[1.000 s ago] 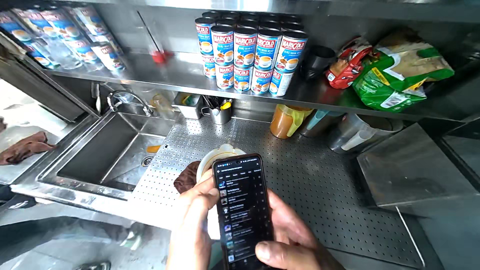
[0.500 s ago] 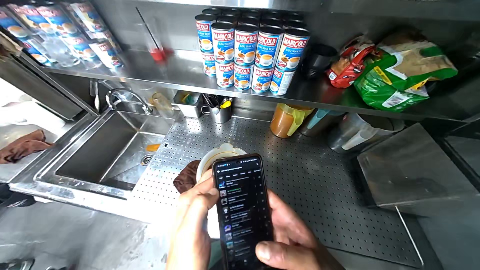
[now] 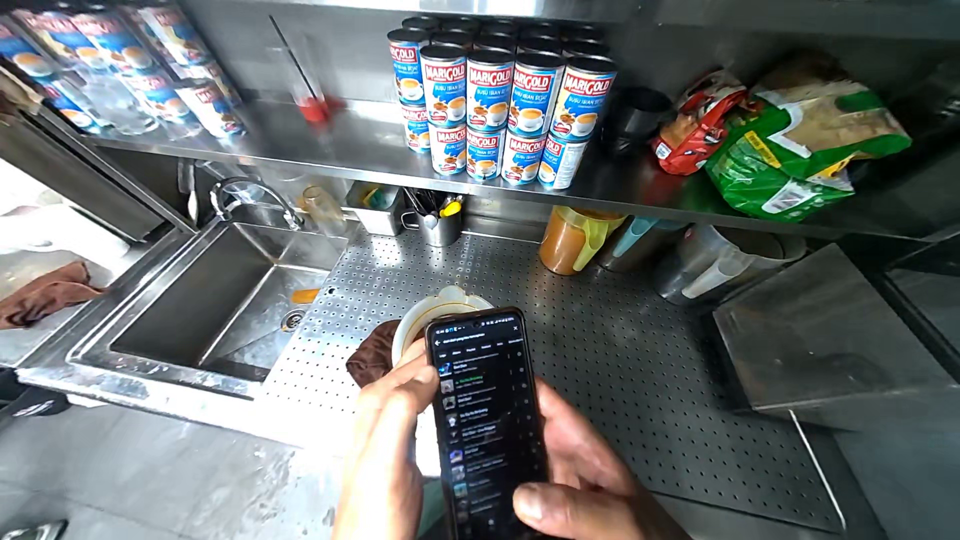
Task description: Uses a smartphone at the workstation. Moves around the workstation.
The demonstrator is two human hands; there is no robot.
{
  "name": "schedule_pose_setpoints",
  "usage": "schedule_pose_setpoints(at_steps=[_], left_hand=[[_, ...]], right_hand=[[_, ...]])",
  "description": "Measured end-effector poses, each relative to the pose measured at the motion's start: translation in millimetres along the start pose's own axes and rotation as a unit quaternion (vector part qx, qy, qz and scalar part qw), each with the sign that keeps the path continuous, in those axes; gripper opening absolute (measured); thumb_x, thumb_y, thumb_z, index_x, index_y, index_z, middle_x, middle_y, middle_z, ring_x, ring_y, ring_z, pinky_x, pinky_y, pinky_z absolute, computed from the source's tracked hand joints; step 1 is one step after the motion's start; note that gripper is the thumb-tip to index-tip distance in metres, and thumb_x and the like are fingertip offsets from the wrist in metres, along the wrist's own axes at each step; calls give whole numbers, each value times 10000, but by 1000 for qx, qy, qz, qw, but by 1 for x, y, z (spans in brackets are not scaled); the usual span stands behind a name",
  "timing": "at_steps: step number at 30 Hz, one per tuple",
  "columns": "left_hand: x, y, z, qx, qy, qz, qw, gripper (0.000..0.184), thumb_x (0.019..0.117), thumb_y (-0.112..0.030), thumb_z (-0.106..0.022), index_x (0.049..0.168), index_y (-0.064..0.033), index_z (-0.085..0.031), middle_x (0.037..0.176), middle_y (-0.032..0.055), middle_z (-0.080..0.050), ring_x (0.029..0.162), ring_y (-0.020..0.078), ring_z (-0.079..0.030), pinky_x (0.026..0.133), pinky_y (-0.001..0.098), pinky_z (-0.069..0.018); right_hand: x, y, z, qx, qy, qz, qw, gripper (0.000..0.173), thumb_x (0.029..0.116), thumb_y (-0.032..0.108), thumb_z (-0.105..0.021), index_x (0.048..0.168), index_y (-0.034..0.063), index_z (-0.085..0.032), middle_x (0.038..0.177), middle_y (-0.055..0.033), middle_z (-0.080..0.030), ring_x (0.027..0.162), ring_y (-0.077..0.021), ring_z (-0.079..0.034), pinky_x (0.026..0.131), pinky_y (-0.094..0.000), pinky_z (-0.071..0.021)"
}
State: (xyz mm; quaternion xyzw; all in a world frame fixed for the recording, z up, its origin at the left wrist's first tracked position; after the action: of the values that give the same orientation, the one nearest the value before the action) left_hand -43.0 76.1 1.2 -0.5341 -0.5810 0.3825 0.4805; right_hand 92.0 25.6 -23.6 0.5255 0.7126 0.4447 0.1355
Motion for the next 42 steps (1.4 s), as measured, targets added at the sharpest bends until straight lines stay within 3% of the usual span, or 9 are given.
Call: schedule_pose_setpoints(at_steps=[8, 15, 18, 23, 27, 31, 34, 37, 42], left_hand=[[-2, 2, 1, 12, 3, 6, 1000, 411, 976, -191, -368, 876, -68, -748, 954, 89, -743, 923, 148, -703, 844, 319, -574], [-3, 1, -2, -11, 4, 6, 1000, 419, 1006, -228, -370, 936, -85, -757, 1003, 82, -742, 970, 148, -695, 898, 327, -564], [-3, 5, -5, -61, 8, 21, 998, 431, 1043, -387, -424, 992, -115, -755, 915, 72, -744, 880, 133, -719, 821, 314, -599], [-7, 15, -15, -211, 103, 40, 971, 664, 956, -665, -509, 1286, -99, -621, 1127, 136, -737, 1039, 236, -731, 893, 408, -618], [-6, 15, -37, -313, 217, 62, 922, 851, 947, -729, -448, 1325, 18, -601, 1224, 279, -658, 1131, 370, -668, 974, 509, -561], [-6, 5, -36, -318, 152, 40, 935, 761, 923, -689, -533, 1219, -4, -682, 1088, 242, -708, 1001, 294, -717, 872, 410, -601], [-4, -4, -24, -286, 110, -1, 952, 637, 953, -652, -514, 1139, -80, -726, 1036, 208, -732, 989, 287, -730, 862, 421, -608], [3, 4, -20, -308, 72, 14, 949, 758, 922, -732, -478, 1181, -54, -694, 1063, 259, -710, 958, 334, -725, 823, 448, -609], [2, 10, -12, -296, 16, 28, 955, 746, 910, -752, -477, 1188, -100, -710, 1061, 234, -722, 940, 323, -733, 805, 455, -616]], right_hand=[[-2, 0, -2, 8, 6, -1, 1000, 763, 881, -37, -604, 1509, -84, -173, 1413, -216, -521, 1291, -289, -567, 1098, -489, -482], [-3, 5, -4, 3, -9, -4, 1000, 732, 877, -48, -609, 1480, -83, -196, 1394, -176, -545, 1263, -241, -599, 1076, -449, -514], [-5, 1, -5, 12, 20, 0, 1000, 741, 897, -3, -620, 1506, -61, -201, 1410, -204, -530, 1287, -292, -571, 1092, -501, -485], [-5, -3, -14, -6, 31, 6, 999, 752, 901, 13, -619, 1505, -102, -186, 1438, -168, -517, 1302, -218, -565, 1115, -433, -476], [-4, -1, -13, 0, -6, -12, 1000, 613, 893, -81, -559, 1445, -104, -293, 1374, -174, -580, 1242, -223, -615, 1071, -418, -516], [-5, -2, -15, -23, 10, -19, 999, 533, 930, -6, -578, 1402, -100, -349, 1327, -166, -604, 1209, -204, -629, 1056, -402, -520], [-4, 0, -11, -53, 5, -3, 999, 535, 921, 53, -603, 1374, -120, -376, 1306, -189, -597, 1199, -220, -624, 1041, -413, -523], [-2, 5, -6, -74, 14, 11, 997, 569, 940, 106, -596, 1403, -142, -376, 1337, -223, -586, 1230, -256, -607, 1063, -442, -506], [-2, 5, -5, -99, 16, 1, 995, 635, 937, 130, -613, 1435, -152, -337, 1353, -259, -565, 1254, -303, -588, 1087, -474, -489]])
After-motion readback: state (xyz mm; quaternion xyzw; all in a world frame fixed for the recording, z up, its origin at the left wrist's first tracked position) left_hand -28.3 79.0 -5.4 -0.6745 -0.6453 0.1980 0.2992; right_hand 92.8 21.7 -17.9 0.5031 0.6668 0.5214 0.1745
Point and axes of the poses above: each hand's wrist, its own x-axis towards the middle knuckle, its own z-axis out of the back of the hand, y = z × x, the point moved 10 cm from there along x, towards the middle knuckle
